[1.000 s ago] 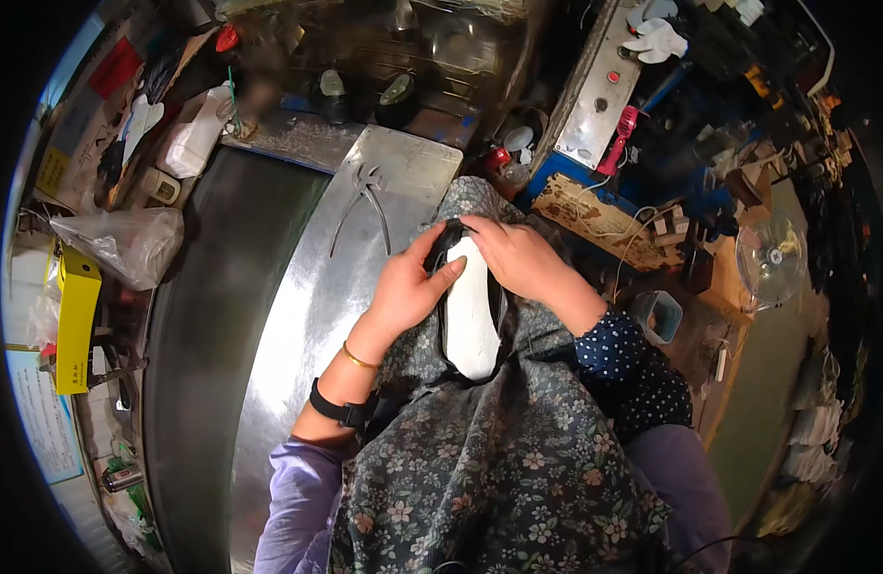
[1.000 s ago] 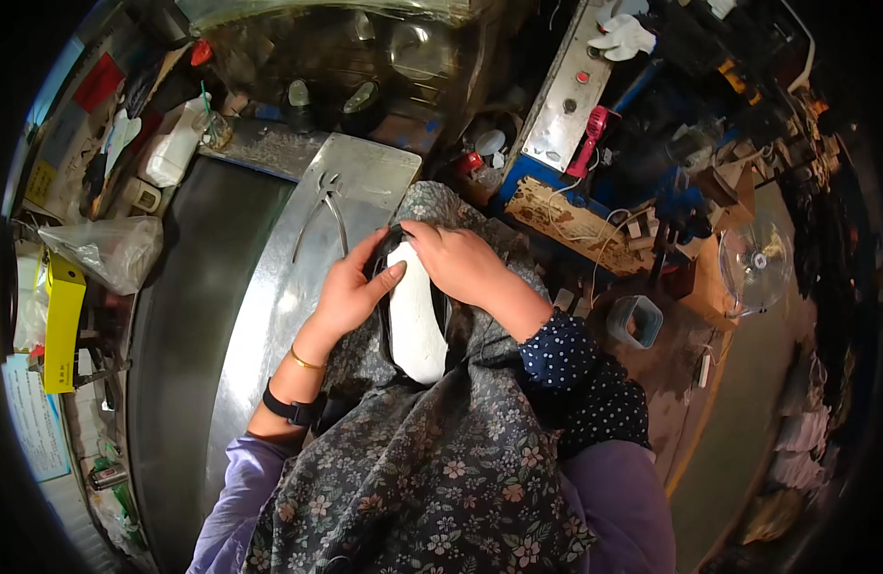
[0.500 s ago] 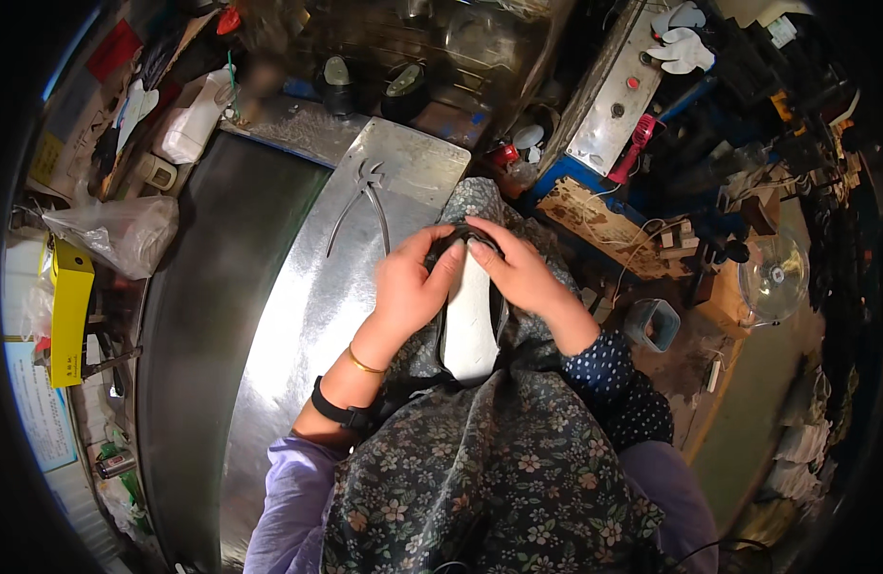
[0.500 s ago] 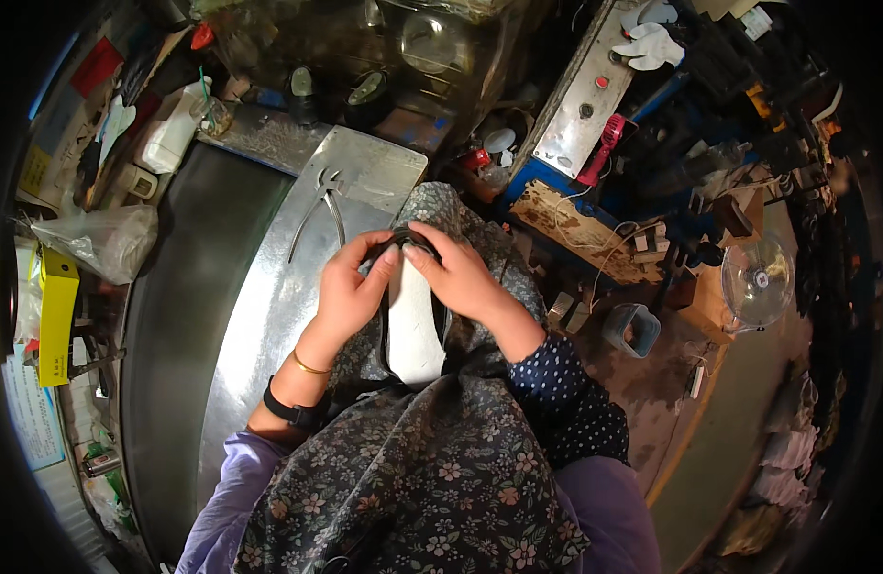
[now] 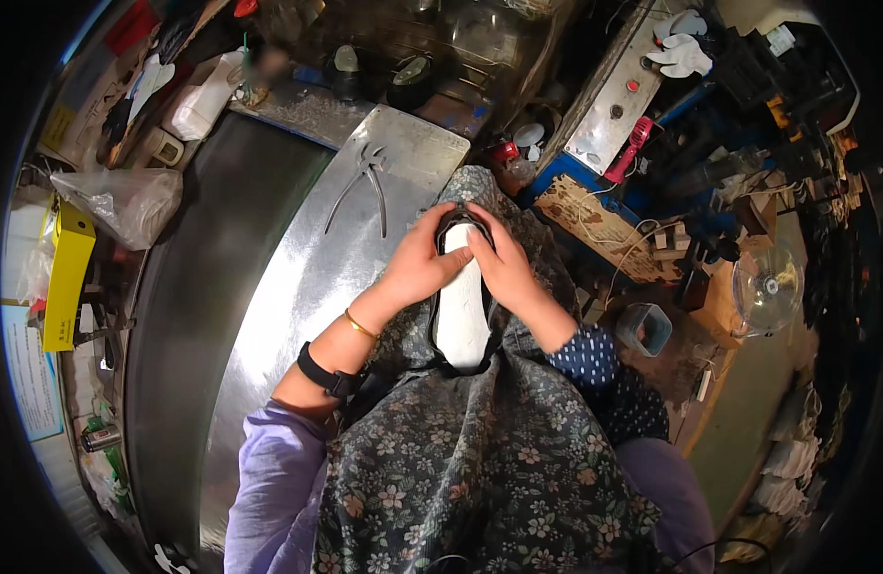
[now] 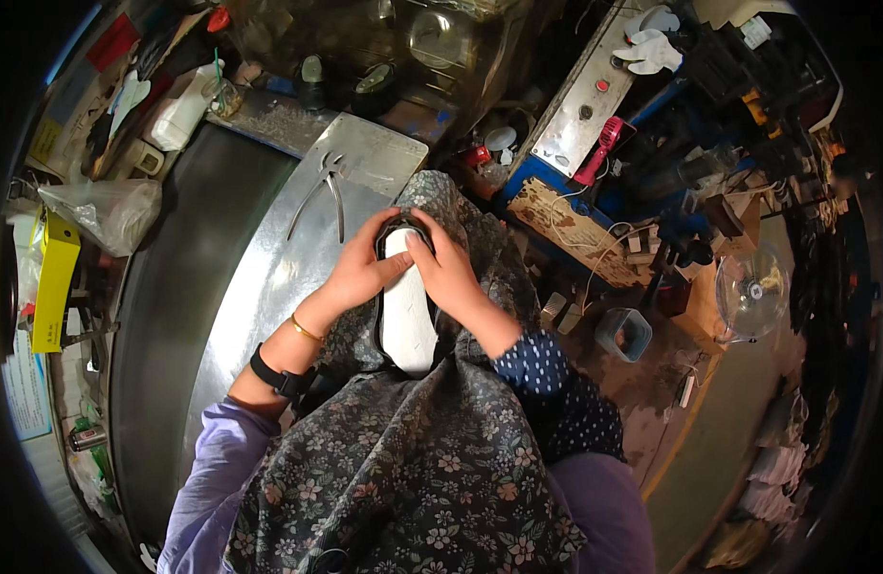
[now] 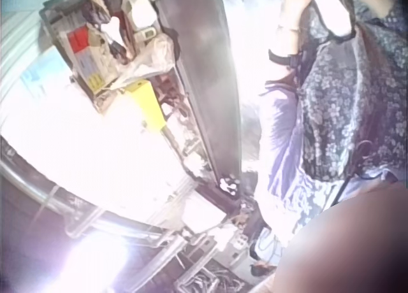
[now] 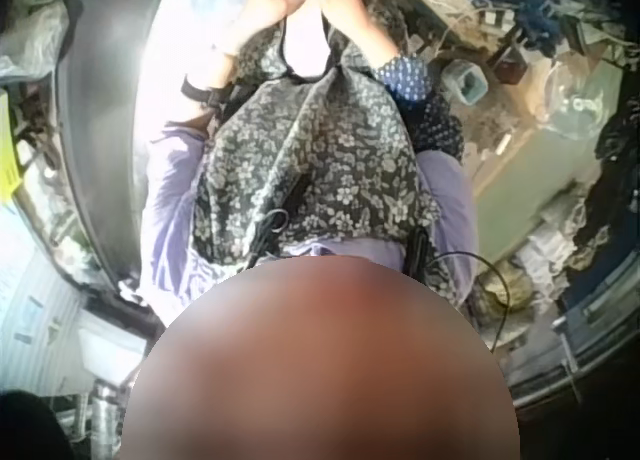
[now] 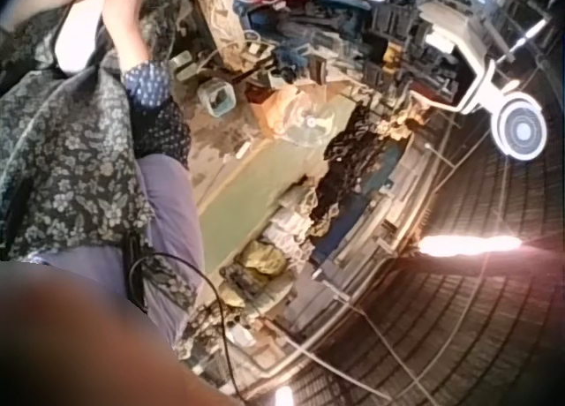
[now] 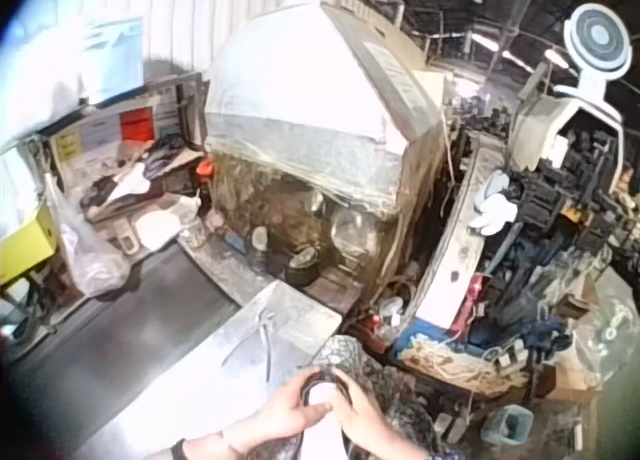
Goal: Checking and assembling shoe components on an industrial assembly line.
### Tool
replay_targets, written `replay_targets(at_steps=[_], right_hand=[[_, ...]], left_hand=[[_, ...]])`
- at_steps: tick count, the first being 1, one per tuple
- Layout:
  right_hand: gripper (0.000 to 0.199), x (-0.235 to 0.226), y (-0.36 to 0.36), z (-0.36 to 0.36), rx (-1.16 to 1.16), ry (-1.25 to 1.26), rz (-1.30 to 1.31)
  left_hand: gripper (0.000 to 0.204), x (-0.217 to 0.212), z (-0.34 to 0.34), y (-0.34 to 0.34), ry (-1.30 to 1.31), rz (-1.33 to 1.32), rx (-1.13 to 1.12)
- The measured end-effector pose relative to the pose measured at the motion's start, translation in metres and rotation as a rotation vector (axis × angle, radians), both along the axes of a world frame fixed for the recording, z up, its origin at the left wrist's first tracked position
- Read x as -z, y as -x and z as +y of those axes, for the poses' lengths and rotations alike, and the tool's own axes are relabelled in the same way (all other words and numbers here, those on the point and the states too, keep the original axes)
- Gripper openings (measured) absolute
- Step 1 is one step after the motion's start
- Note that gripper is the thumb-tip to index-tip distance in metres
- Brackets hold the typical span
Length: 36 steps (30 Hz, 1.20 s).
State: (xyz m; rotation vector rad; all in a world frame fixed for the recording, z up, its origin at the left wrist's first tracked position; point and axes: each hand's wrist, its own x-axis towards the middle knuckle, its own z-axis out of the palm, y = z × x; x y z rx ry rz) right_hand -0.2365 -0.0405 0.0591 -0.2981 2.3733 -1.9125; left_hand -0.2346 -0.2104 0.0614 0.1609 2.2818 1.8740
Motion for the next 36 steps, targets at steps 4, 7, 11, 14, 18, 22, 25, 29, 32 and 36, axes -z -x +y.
replay_targets(at_steps=[4, 7, 11, 14, 18, 22, 25, 29, 32, 36], right_hand=[[0.032, 0.043, -0.055, 0.017, 0.149, -0.036, -0.036], [0.023, 0.019, -0.032, 0.043, -0.011, -0.138, -0.179], [0.050, 0.040, -0.025, 0.052, 0.107, 0.539, -0.637], [0.074, 0.096, -0.050, 0.023, 0.070, 0.019, -0.346], [0.053, 0.036, -0.036, 0.014, -0.131, -0.506, -0.148], [0.034, -0.008, -0.029, -0.005, -0.124, -0.984, 0.129], [0.037, 0.026, -0.020, 0.019, -0.201, -0.828, 0.232], [0.067, 0.071, -0.066, 0.064, -0.326, 0.134, -0.568], [0.067, 0.065, -0.094, 0.054, -0.165, -0.122, -0.307], [0.063, 0.002, -0.078, 0.037, -0.214, -0.578, -0.240]], left_hand=[[0.053, 0.010, -0.008, 0.026, 0.222, 0.361, -0.020], [0.048, 0.000, -0.001, 0.027, -0.309, -0.188, 0.047], [0.051, 0.001, -0.006, 0.000, -0.424, -0.235, -0.034], [0.050, 0.015, 0.006, -0.015, -0.391, -0.281, -0.035], [0.052, 0.013, 0.007, -0.011, -0.388, -0.251, -0.055], [0.051, 0.022, 0.003, -0.005, -0.347, -0.246, -0.069], [0.050, 0.003, 0.013, -0.003, -0.338, -0.302, -0.046], [0.045, 0.020, 0.009, -0.004, -0.333, -0.166, -0.066], [0.046, 0.018, 0.017, -0.005, -0.212, -0.171, -0.037], [0.049, 0.007, 0.013, -0.002, -0.281, -0.218, -0.025]])
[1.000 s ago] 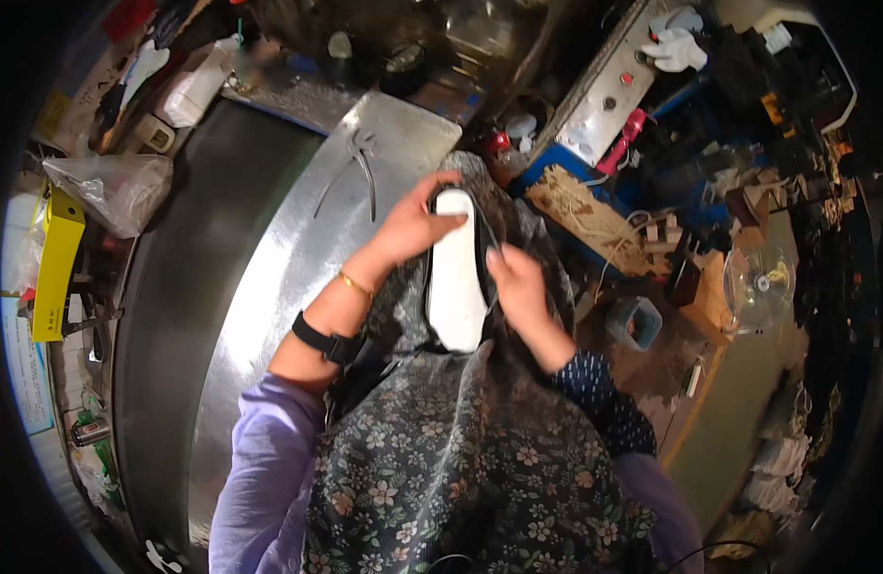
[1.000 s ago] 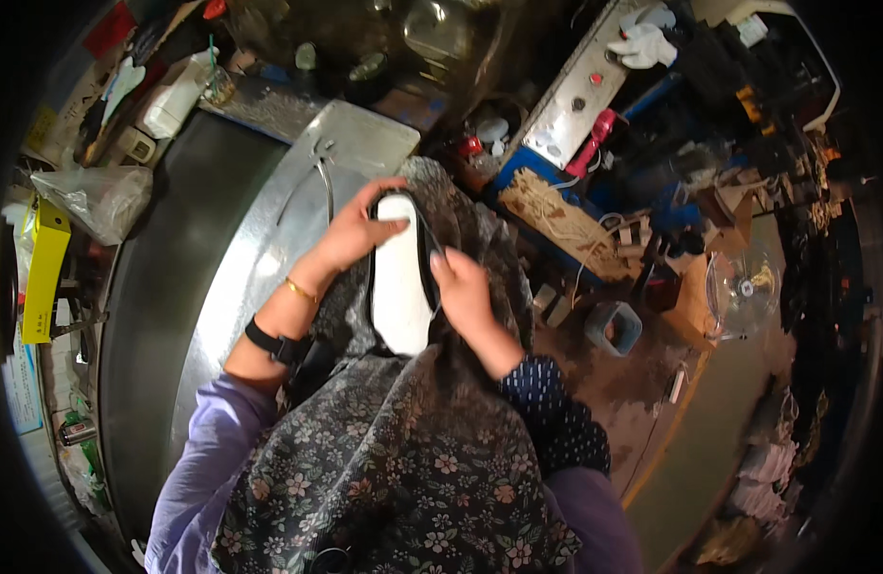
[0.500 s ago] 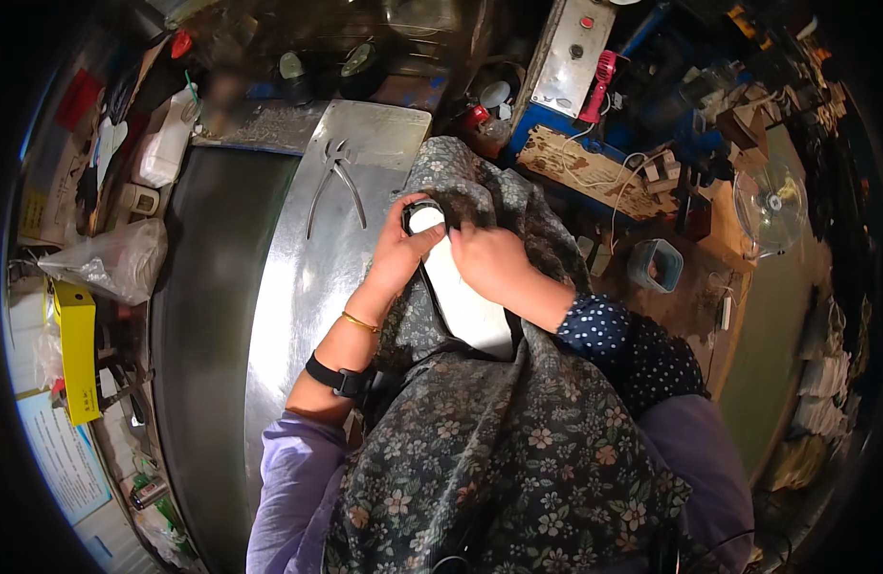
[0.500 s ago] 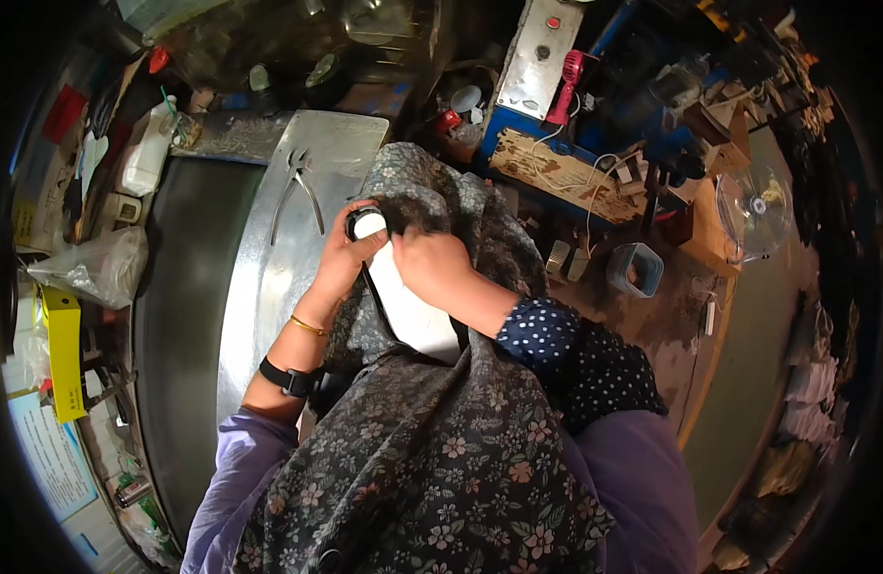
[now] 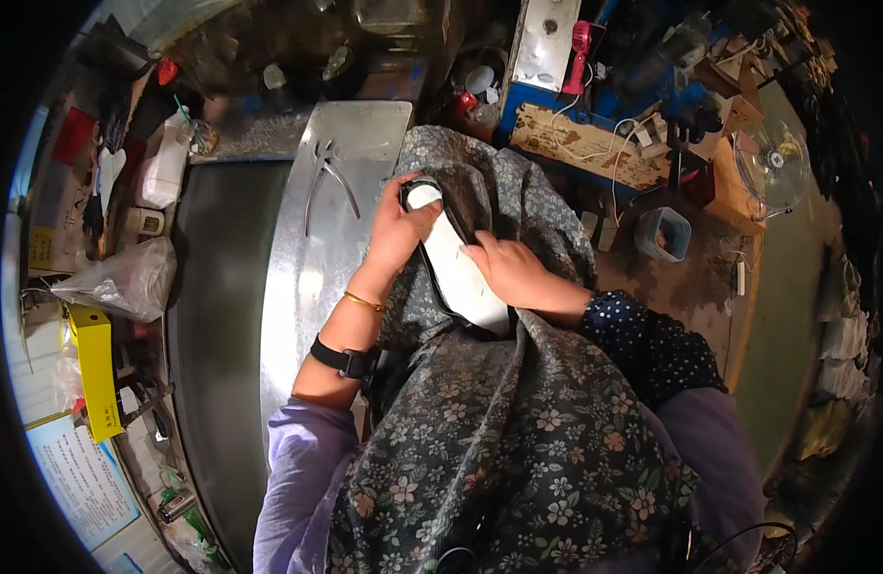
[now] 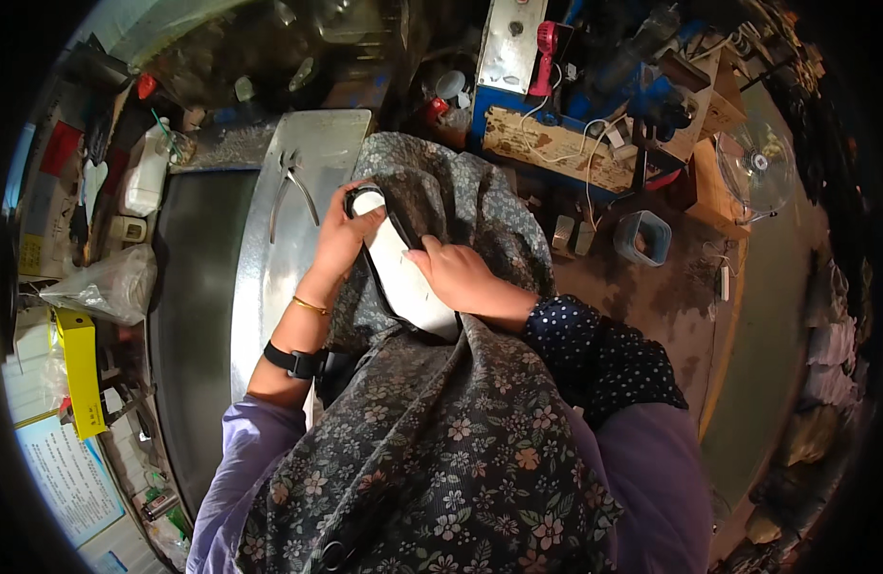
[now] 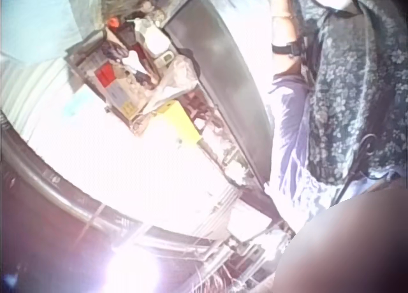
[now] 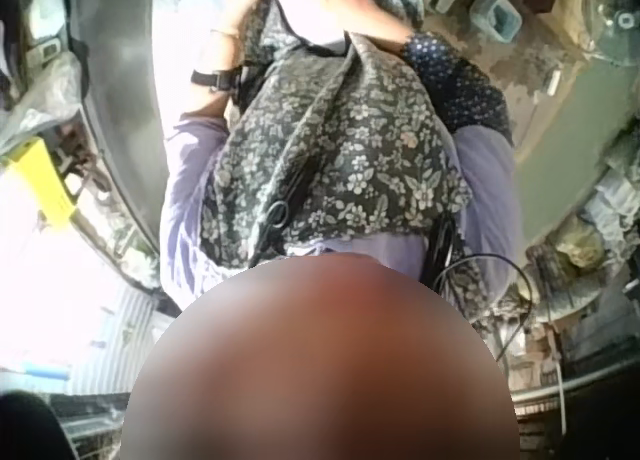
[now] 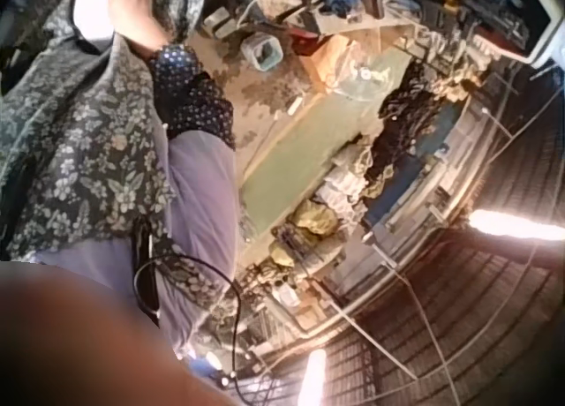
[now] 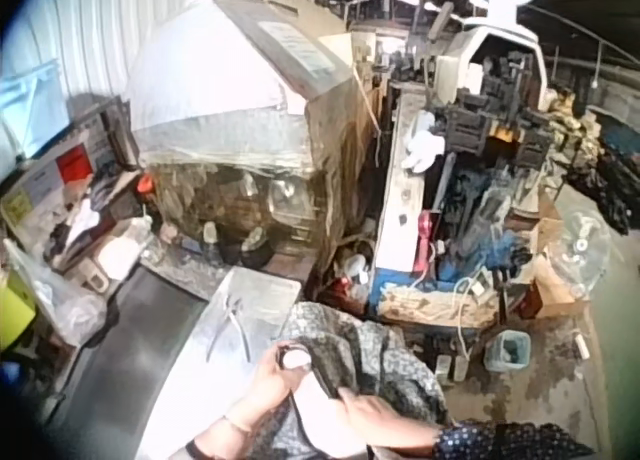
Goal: Checking and assembling shoe components on an industrial assembly line.
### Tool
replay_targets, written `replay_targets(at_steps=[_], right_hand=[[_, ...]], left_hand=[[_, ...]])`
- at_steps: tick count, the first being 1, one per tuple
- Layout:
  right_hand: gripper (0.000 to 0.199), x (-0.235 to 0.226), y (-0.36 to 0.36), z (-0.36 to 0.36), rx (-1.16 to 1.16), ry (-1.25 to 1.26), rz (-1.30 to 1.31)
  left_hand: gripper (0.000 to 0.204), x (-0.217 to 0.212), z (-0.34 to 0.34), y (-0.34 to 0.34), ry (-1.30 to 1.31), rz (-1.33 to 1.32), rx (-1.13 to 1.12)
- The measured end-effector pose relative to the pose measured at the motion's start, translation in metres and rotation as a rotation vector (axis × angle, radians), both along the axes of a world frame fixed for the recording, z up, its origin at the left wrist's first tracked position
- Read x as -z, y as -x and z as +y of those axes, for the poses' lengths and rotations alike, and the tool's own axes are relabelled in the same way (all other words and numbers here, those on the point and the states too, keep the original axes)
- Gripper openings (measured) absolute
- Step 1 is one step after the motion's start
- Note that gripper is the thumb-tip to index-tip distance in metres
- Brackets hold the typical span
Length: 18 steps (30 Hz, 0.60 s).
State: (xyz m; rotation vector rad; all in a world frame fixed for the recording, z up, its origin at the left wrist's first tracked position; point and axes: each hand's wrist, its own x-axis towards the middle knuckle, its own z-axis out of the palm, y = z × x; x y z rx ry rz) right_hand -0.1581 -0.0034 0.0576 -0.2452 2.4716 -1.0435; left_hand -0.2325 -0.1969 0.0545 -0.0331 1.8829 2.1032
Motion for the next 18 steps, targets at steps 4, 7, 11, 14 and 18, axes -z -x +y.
replay_targets(at_steps=[4, 7, 11, 14, 18], right_hand=[[0.074, 0.033, 0.011, -0.002, 0.146, 0.402, -0.235], [0.087, 0.030, 0.023, -0.016, 0.194, 0.779, -0.411], [0.089, 0.021, 0.026, -0.058, 0.266, 0.714, -0.350], [0.093, 0.017, 0.027, -0.074, 0.331, 0.481, -0.267], [0.087, 0.021, 0.025, -0.083, 0.348, 0.662, -0.267]], left_hand=[[0.047, -0.002, -0.009, 0.008, -0.210, -0.063, 0.043], [0.053, 0.011, -0.018, 0.005, -0.678, -0.169, -0.063], [0.048, 0.001, -0.019, -0.005, 0.671, 0.035, -0.358], [0.049, -0.046, -0.014, 0.004, 1.632, 0.308, 0.174], [0.057, -0.024, -0.065, 0.017, 1.372, 0.400, 0.357]])
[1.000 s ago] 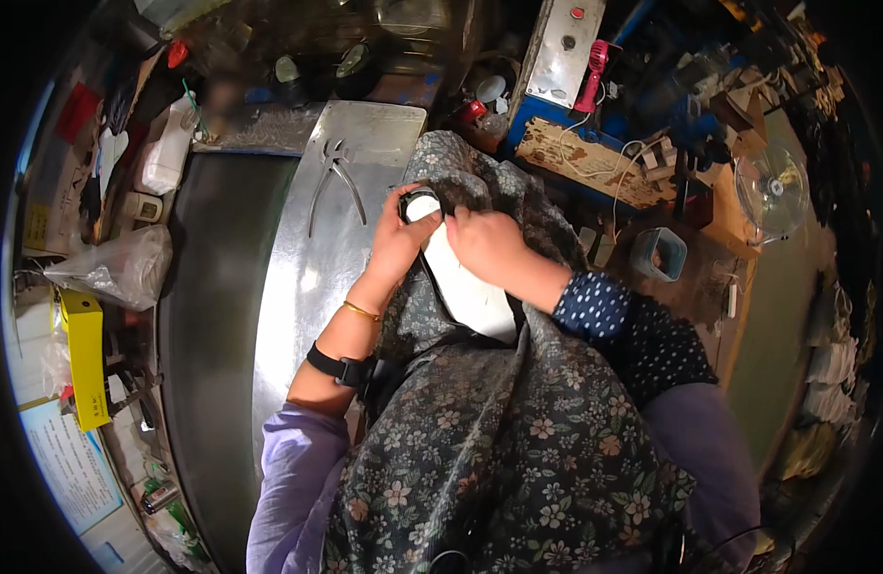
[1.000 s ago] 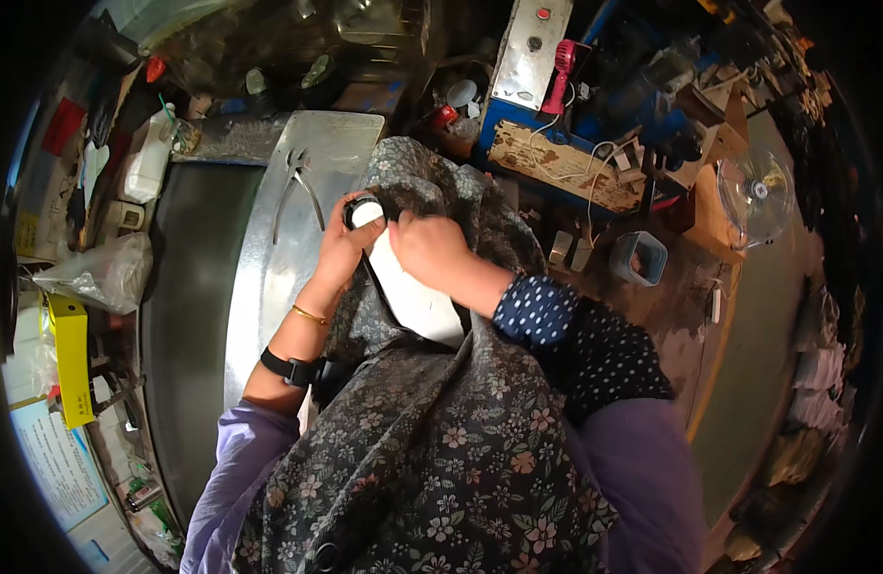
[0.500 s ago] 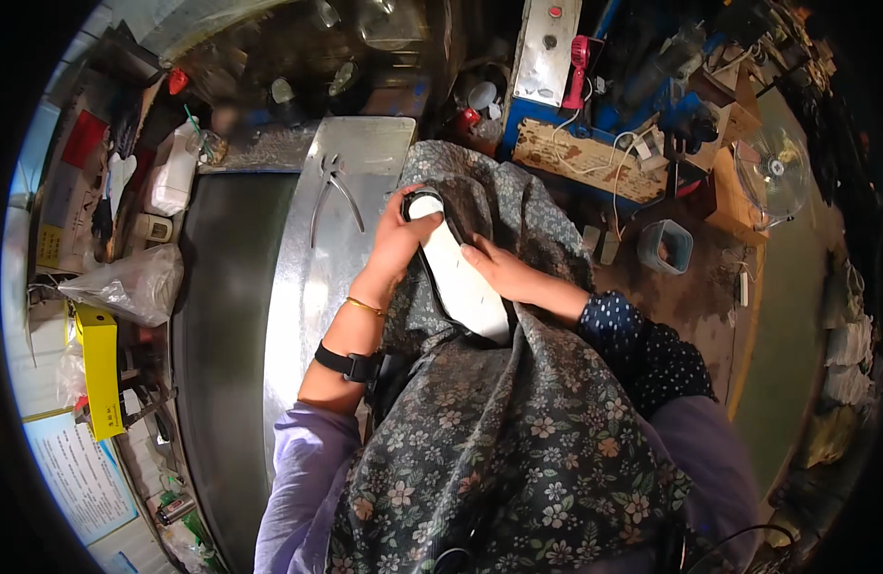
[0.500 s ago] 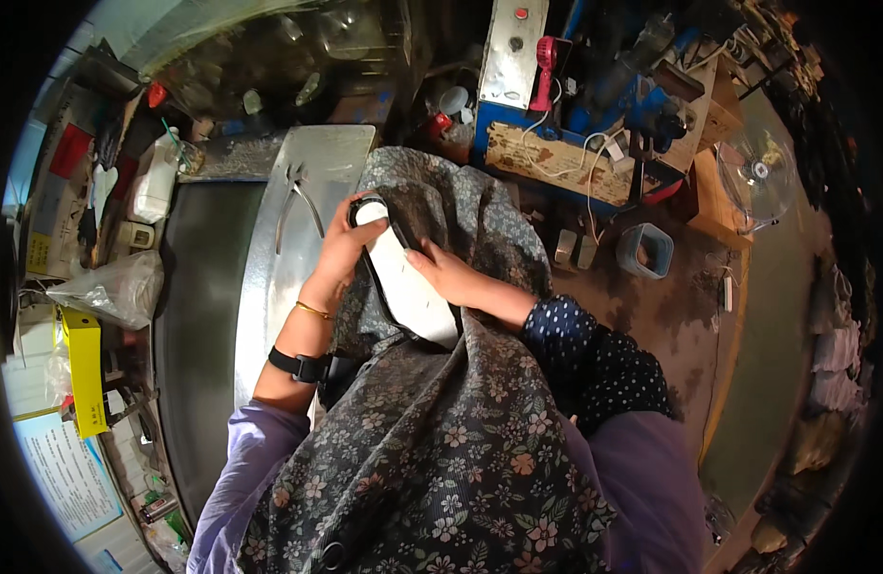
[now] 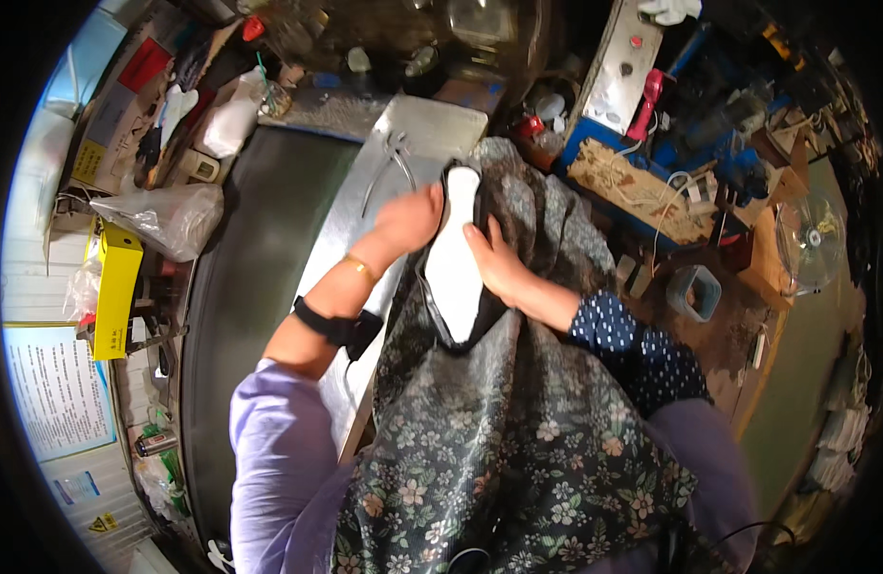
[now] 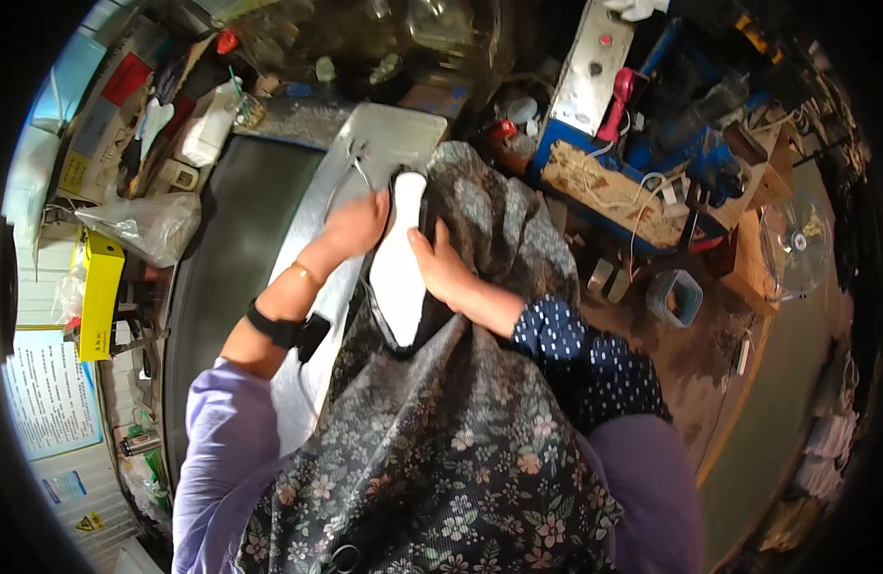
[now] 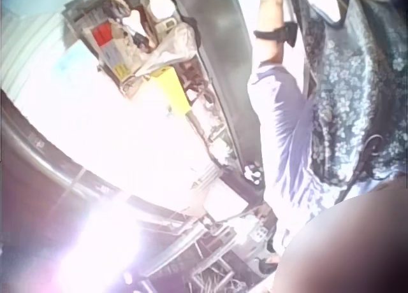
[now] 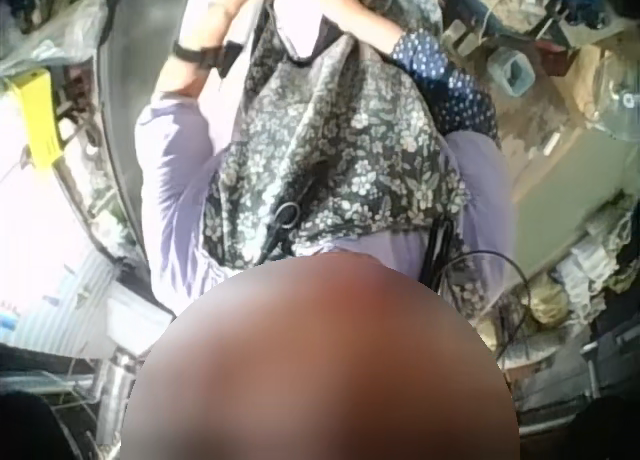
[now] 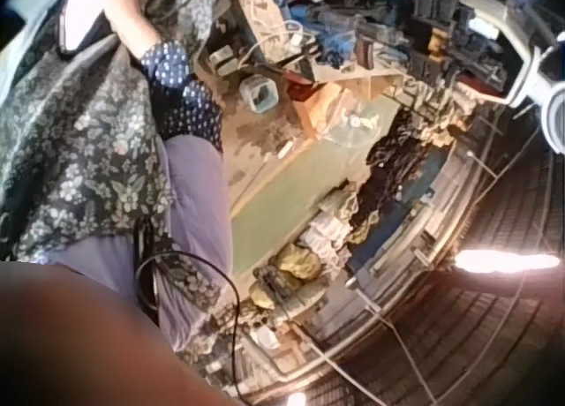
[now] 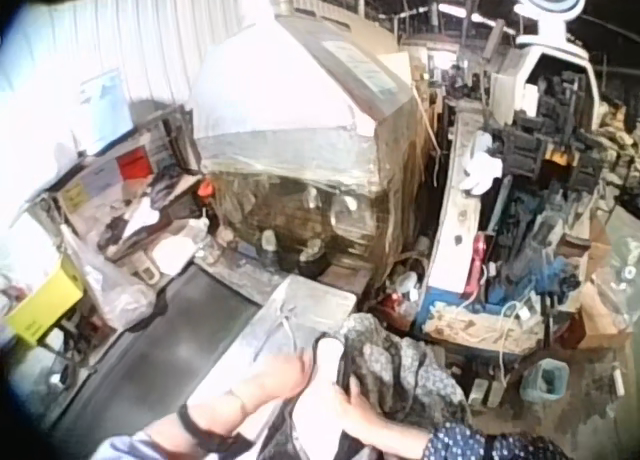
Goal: Checking and assembling shoe components on an industrial assembly line.
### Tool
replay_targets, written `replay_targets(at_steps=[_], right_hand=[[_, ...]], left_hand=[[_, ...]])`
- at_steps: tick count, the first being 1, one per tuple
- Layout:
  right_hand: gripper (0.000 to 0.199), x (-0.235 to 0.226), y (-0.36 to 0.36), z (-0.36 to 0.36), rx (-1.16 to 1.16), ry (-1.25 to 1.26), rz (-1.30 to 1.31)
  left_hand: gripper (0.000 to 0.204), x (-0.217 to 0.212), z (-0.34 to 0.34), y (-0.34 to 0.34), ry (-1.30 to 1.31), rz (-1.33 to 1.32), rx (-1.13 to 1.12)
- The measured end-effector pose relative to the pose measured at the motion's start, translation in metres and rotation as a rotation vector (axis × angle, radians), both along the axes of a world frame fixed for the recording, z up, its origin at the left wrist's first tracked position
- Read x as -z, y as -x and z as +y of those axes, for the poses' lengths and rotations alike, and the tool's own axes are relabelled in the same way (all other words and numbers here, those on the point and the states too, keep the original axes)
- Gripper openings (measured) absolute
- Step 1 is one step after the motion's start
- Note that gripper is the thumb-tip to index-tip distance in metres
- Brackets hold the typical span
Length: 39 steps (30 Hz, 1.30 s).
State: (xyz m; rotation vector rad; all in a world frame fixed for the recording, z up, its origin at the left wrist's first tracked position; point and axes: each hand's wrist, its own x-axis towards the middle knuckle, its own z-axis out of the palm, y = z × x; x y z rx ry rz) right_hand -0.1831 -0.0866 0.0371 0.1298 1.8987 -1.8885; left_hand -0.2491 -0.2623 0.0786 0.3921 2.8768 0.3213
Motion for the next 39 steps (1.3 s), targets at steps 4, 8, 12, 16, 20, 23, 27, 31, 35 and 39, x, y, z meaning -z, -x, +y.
replay_targets(at_steps=[4, 8, 12, 16, 20, 23, 27, 31, 35, 39], right_hand=[[0.080, 0.028, -0.004, 0.004, 0.093, 0.055, 0.058], [0.080, -0.002, -0.013, 0.004, 0.091, -0.207, 0.145], [0.078, 0.011, -0.004, -0.001, 0.091, -0.050, 0.169], [0.074, -0.008, 0.022, 0.010, -0.104, 0.398, 0.155], [0.085, -0.055, 0.019, 0.054, -0.255, -0.068, 0.478], [0.086, -0.059, 0.003, 0.095, -0.115, 0.180, 0.420], [0.074, -0.127, 0.003, 0.189, 0.102, 0.194, 0.352], [0.074, -0.179, 0.040, 0.296, 0.483, -0.363, 0.735], [0.070, -0.207, 0.101, 0.411, 0.769, -0.717, 0.740], [0.077, -0.228, 0.132, 0.457, 0.801, -1.048, 0.601]], left_hand=[[0.046, 0.003, 0.003, -0.066, -0.412, -0.281, -0.254], [0.032, -0.027, 0.045, -0.069, 0.181, -0.029, -0.243], [0.035, 0.082, -0.009, -0.066, -1.084, -0.002, -0.547], [0.055, 0.058, 0.029, -0.044, -1.869, -0.488, -0.766], [0.052, -0.019, 0.067, -0.039, -1.877, -0.410, -0.951], [0.054, -0.049, 0.094, -0.059, -1.840, -0.621, -0.667], [0.052, -0.015, 0.073, -0.071, -1.133, -0.150, 0.151], [0.045, 0.054, 0.048, -0.072, -0.489, 0.288, 0.337], [0.038, 0.066, 0.054, -0.077, -0.417, 0.391, 0.367], [0.031, 0.062, 0.064, -0.073, -0.444, 0.395, 0.297]])
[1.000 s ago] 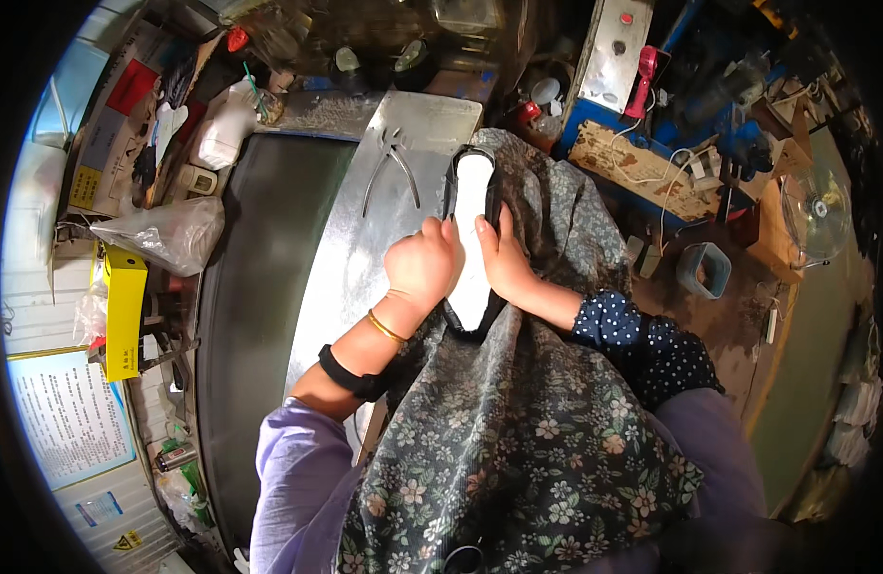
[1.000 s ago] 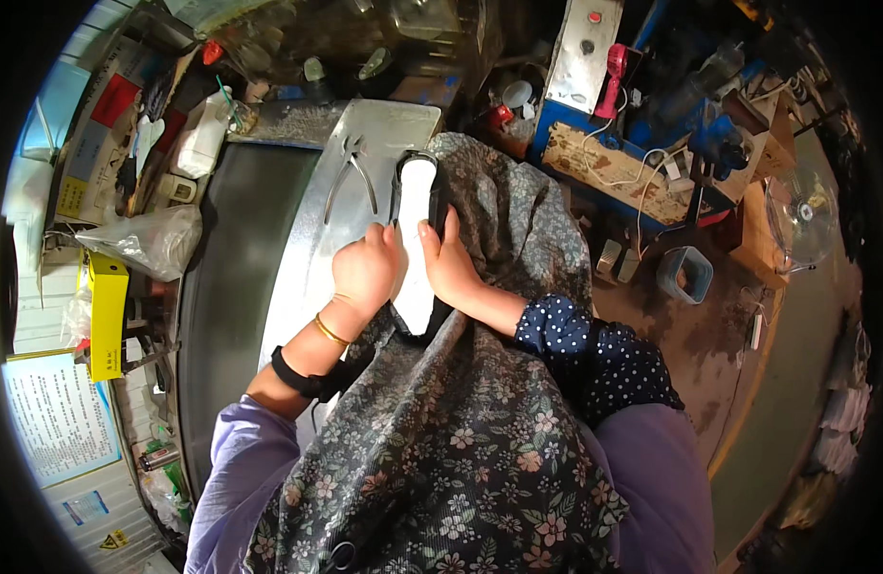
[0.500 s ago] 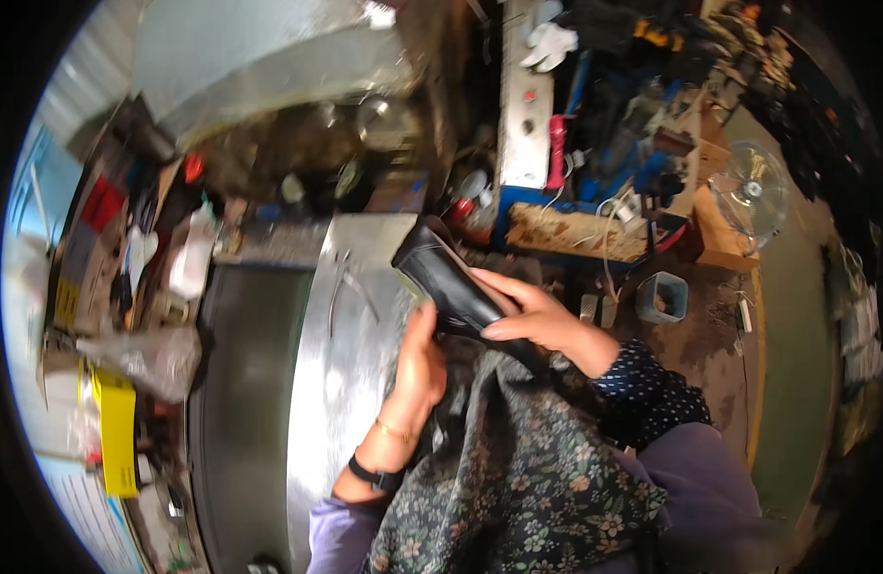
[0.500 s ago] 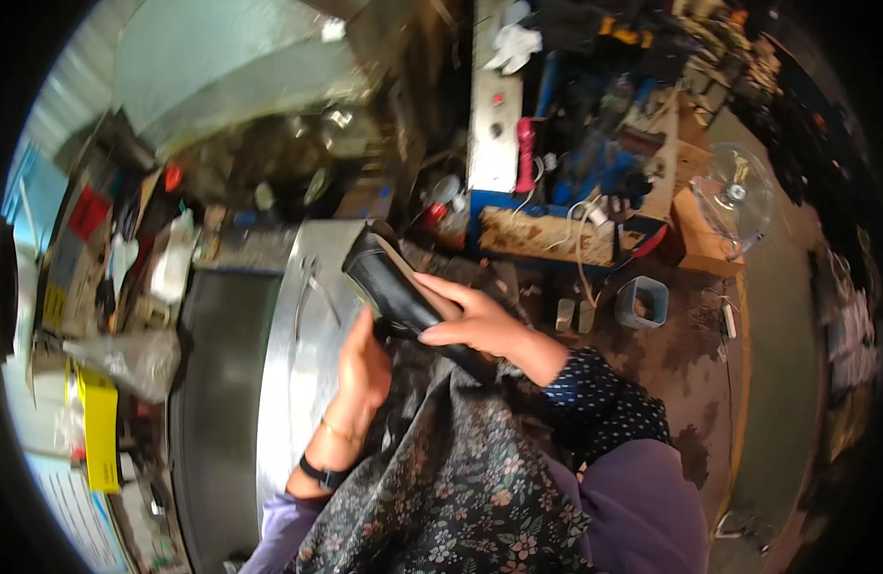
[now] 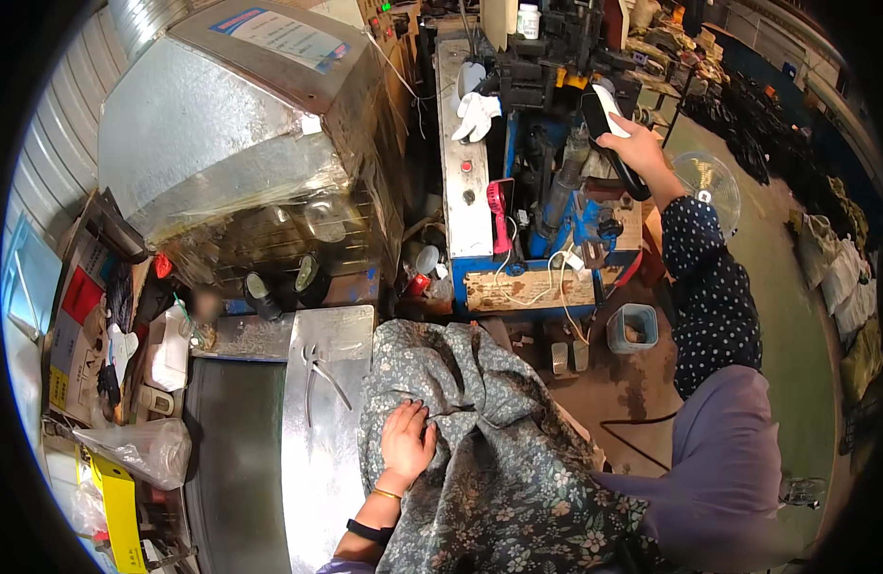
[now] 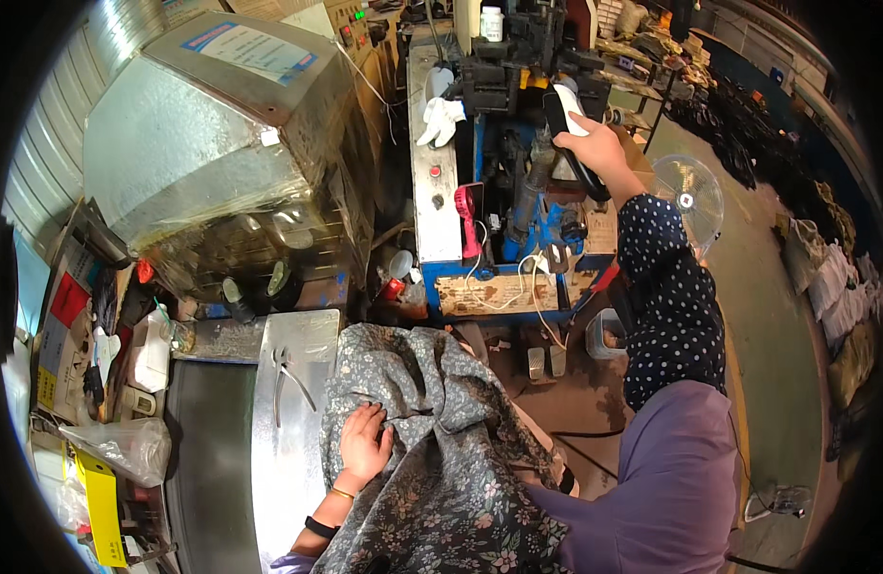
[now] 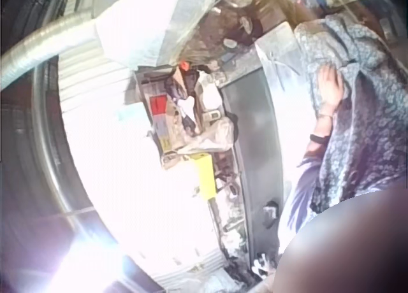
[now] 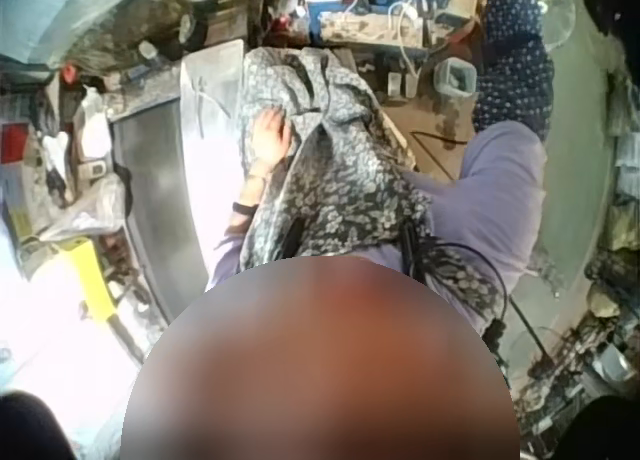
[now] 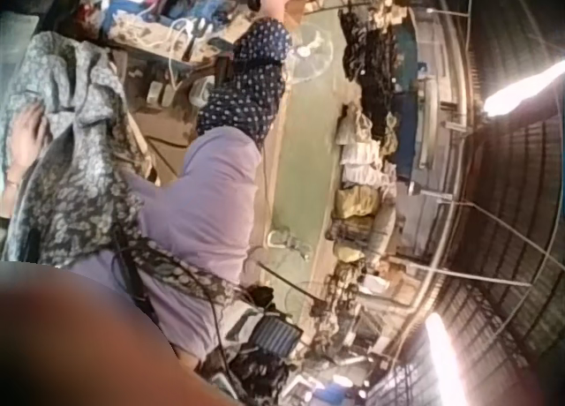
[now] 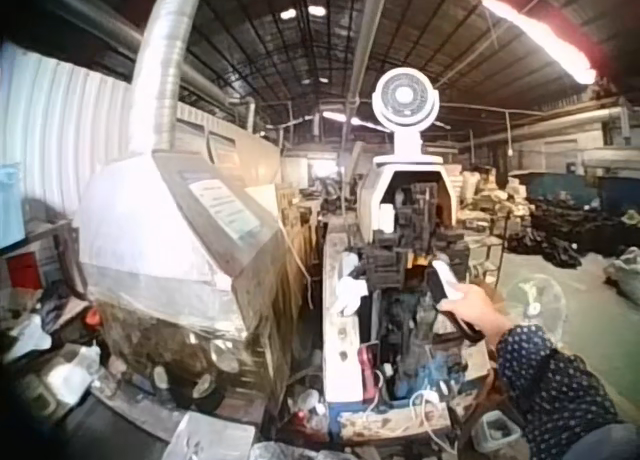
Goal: Checking and assembling shoe components on an industrial assembly line.
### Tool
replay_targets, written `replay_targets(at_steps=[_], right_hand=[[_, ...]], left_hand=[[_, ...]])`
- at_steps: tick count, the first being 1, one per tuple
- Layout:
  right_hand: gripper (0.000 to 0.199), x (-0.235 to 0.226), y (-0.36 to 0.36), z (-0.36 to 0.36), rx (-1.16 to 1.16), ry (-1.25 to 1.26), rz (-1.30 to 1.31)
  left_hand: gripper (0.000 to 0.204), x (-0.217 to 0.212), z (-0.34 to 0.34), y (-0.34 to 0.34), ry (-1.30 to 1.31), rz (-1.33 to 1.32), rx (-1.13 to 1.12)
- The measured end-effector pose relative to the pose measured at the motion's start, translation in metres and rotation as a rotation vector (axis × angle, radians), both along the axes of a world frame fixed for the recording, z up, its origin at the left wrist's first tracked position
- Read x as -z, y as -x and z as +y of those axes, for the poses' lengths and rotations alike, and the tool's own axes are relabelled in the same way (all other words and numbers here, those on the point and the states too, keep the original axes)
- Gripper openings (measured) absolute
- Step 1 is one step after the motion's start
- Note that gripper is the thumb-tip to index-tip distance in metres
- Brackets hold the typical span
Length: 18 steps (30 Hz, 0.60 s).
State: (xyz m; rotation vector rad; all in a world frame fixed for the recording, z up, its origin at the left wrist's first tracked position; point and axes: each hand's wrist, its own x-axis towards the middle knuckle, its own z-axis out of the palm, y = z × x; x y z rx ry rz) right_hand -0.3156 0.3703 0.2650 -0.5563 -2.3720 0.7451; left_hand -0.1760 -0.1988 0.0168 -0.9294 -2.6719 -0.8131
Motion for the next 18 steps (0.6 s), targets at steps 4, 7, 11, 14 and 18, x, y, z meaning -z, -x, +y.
replay_targets(at_steps=[4, 7, 11, 14, 18], right_hand=[[0.080, -0.003, 0.025, 0.004, -0.032, 0.025, -0.114], [0.079, -0.007, 0.032, -0.008, -0.042, -0.159, -0.238], [0.085, 0.017, 0.021, -0.037, 0.042, -0.238, -0.378], [0.080, 0.044, 0.007, -0.024, 0.107, -0.412, -0.236], [0.080, 0.041, 0.013, -0.021, 0.091, -0.350, -0.171]], left_hand=[[0.030, -0.002, 0.002, -0.002, 0.016, 0.013, -0.018], [0.029, -0.005, 0.006, -0.001, 0.036, 0.024, -0.025], [0.028, -0.008, 0.016, 0.001, 0.060, 0.021, -0.040], [0.029, -0.006, 0.030, 0.005, 0.069, 0.040, -0.016], [0.029, -0.006, 0.034, 0.010, 0.123, 0.060, -0.017]])
